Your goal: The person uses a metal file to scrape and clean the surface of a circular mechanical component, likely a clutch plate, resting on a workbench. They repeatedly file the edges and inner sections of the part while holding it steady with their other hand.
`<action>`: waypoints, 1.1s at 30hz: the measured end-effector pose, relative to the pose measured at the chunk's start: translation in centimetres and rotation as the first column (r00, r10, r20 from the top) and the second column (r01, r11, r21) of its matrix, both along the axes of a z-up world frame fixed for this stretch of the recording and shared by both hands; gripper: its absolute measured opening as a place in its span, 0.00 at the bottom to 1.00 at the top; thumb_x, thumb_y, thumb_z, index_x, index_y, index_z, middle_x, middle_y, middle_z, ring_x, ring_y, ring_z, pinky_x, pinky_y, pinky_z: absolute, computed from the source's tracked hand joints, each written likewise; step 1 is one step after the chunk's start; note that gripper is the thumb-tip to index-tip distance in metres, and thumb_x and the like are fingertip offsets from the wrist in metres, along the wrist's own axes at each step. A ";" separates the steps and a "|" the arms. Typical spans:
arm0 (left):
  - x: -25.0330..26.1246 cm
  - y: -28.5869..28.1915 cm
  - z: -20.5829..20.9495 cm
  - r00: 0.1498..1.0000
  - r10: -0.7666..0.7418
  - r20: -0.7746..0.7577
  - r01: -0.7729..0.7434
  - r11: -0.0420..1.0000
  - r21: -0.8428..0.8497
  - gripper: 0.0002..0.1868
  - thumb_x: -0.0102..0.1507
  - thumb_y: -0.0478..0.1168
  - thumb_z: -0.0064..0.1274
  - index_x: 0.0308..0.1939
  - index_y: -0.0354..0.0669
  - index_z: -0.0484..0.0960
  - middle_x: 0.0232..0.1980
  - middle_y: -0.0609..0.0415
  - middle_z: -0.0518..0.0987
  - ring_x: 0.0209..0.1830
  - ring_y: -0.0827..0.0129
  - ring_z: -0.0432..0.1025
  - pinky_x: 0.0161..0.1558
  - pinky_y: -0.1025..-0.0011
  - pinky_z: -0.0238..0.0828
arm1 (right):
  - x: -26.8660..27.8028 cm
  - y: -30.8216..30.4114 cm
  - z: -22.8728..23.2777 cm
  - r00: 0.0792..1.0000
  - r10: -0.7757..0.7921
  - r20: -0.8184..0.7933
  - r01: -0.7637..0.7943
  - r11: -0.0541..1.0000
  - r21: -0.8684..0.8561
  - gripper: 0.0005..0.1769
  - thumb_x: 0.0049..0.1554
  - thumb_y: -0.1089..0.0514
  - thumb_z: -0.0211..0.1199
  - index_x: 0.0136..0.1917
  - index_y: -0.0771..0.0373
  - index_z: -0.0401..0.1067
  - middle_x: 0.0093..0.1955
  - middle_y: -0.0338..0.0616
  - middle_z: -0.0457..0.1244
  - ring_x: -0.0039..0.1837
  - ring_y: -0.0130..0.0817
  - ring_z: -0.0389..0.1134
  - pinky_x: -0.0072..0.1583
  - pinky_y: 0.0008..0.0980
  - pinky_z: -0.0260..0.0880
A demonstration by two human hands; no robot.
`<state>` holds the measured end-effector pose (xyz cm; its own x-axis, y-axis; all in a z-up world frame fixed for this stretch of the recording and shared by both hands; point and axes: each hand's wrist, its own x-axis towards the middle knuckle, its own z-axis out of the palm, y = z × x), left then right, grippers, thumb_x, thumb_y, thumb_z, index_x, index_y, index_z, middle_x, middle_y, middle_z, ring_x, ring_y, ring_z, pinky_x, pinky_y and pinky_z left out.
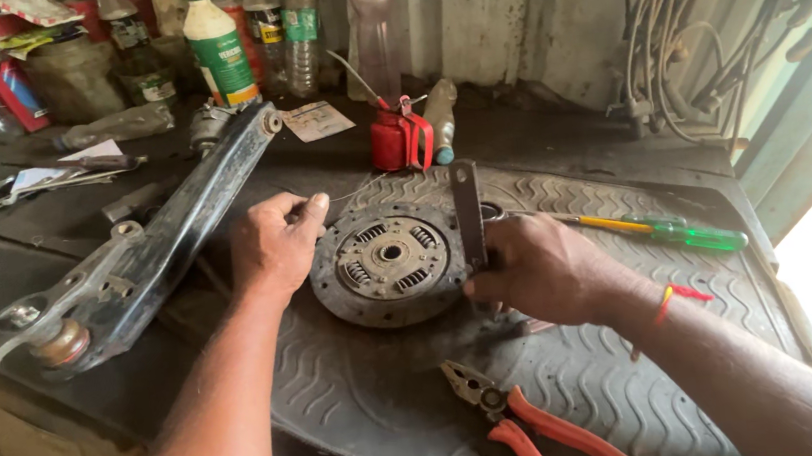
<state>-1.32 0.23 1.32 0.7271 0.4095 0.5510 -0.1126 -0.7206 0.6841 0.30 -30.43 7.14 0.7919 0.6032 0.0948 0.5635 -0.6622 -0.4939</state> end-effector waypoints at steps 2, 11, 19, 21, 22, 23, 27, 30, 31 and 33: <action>0.0 -0.1 0.0 1.000 -0.008 -0.012 0.007 1.000 -0.010 0.20 0.63 0.54 0.57 0.35 0.39 0.86 0.28 0.51 0.85 0.27 0.64 0.80 0.35 0.66 0.74 | 0.2 -0.2 0.5 0.994 -0.058 0.097 0.062 0.997 -0.046 0.16 0.48 0.47 0.72 0.45 0.60 0.78 0.39 0.47 0.72 0.43 0.39 0.75 0.46 0.41 0.73; 0.0 -0.1 -0.1 0.986 -0.166 0.005 0.166 0.981 -0.097 0.22 0.61 0.56 0.58 0.42 0.39 0.88 0.35 0.52 0.87 0.35 0.71 0.81 0.40 0.71 0.75 | 1.5 -1.8 1.3 0.913 -0.299 0.276 0.252 0.948 0.192 0.16 0.51 0.47 0.69 0.45 0.60 0.76 0.34 0.53 0.69 0.39 0.47 0.73 0.45 0.45 0.70; 0.0 0.1 -0.2 0.932 -0.356 0.067 0.361 0.895 -0.263 0.27 0.61 0.57 0.59 0.49 0.36 0.86 0.42 0.52 0.88 0.43 0.75 0.79 0.47 0.74 0.74 | 2.1 0.0 -0.8 0.945 -0.210 0.249 0.188 0.976 0.111 0.15 0.53 0.45 0.70 0.44 0.58 0.79 0.32 0.53 0.67 0.36 0.49 0.71 0.43 0.46 0.69; 0.3 -0.1 -0.2 0.948 -0.312 0.068 0.318 0.902 -0.293 0.27 0.60 0.57 0.59 0.47 0.35 0.86 0.41 0.52 0.88 0.41 0.75 0.80 0.46 0.73 0.75 | 1.8 0.2 -0.8 0.929 -0.126 0.347 0.087 0.988 0.125 0.13 0.53 0.47 0.69 0.45 0.57 0.79 0.33 0.52 0.68 0.37 0.50 0.70 0.42 0.46 0.69; 0.3 -0.1 -0.3 0.955 -0.288 0.066 0.294 0.904 -0.309 0.27 0.60 0.57 0.59 0.47 0.35 0.86 0.40 0.52 0.88 0.40 0.75 0.80 0.45 0.73 0.75 | 1.4 0.4 -0.7 0.915 -0.083 0.394 0.035 0.991 0.128 0.12 0.53 0.48 0.69 0.45 0.57 0.79 0.33 0.52 0.68 0.37 0.50 0.70 0.42 0.46 0.69; 0.3 -0.1 -0.3 0.959 -0.278 0.051 0.280 0.912 -0.301 0.27 0.60 0.57 0.59 0.46 0.35 0.86 0.39 0.51 0.88 0.40 0.74 0.80 0.45 0.73 0.75 | 0.8 0.6 -0.7 0.907 -0.046 0.418 0.001 0.994 0.107 0.12 0.53 0.48 0.69 0.44 0.57 0.79 0.33 0.51 0.68 0.37 0.49 0.70 0.42 0.46 0.69; 0.3 0.0 -0.1 0.970 -0.244 0.025 0.242 0.936 -0.256 0.26 0.61 0.58 0.59 0.44 0.36 0.88 0.36 0.51 0.88 0.38 0.74 0.79 0.43 0.72 0.75 | -1.4 1.3 -0.3 0.961 0.005 0.277 -0.027 0.997 0.076 0.12 0.51 0.48 0.69 0.45 0.55 0.79 0.33 0.47 0.70 0.37 0.42 0.72 0.42 0.42 0.70; 0.2 -0.1 -0.1 0.975 -0.222 0.028 0.223 0.951 -0.216 0.26 0.61 0.58 0.59 0.42 0.36 0.88 0.35 0.51 0.88 0.37 0.74 0.80 0.42 0.72 0.75 | -0.7 1.3 -0.4 0.989 -0.045 0.141 0.019 0.984 0.176 0.13 0.48 0.50 0.70 0.46 0.55 0.80 0.35 0.44 0.72 0.37 0.38 0.75 0.43 0.37 0.73; 0.1 -0.1 -0.2 0.977 -0.213 0.029 0.214 0.955 -0.203 0.26 0.61 0.58 0.59 0.42 0.36 0.88 0.35 0.51 0.88 0.36 0.74 0.80 0.42 0.72 0.75 | -0.1 1.3 -0.5 0.991 -0.061 0.122 0.033 0.974 0.224 0.13 0.47 0.51 0.70 0.46 0.55 0.80 0.36 0.42 0.73 0.38 0.37 0.75 0.43 0.36 0.75; 0.2 -0.1 -0.2 0.978 -0.207 0.027 0.208 0.960 -0.189 0.26 0.61 0.59 0.58 0.42 0.36 0.88 0.34 0.51 0.88 0.36 0.74 0.80 0.42 0.72 0.75 | 1.3 1.0 -0.6 0.990 -0.130 0.059 0.103 0.938 0.332 0.13 0.48 0.53 0.71 0.46 0.59 0.78 0.38 0.43 0.74 0.41 0.36 0.76 0.45 0.36 0.75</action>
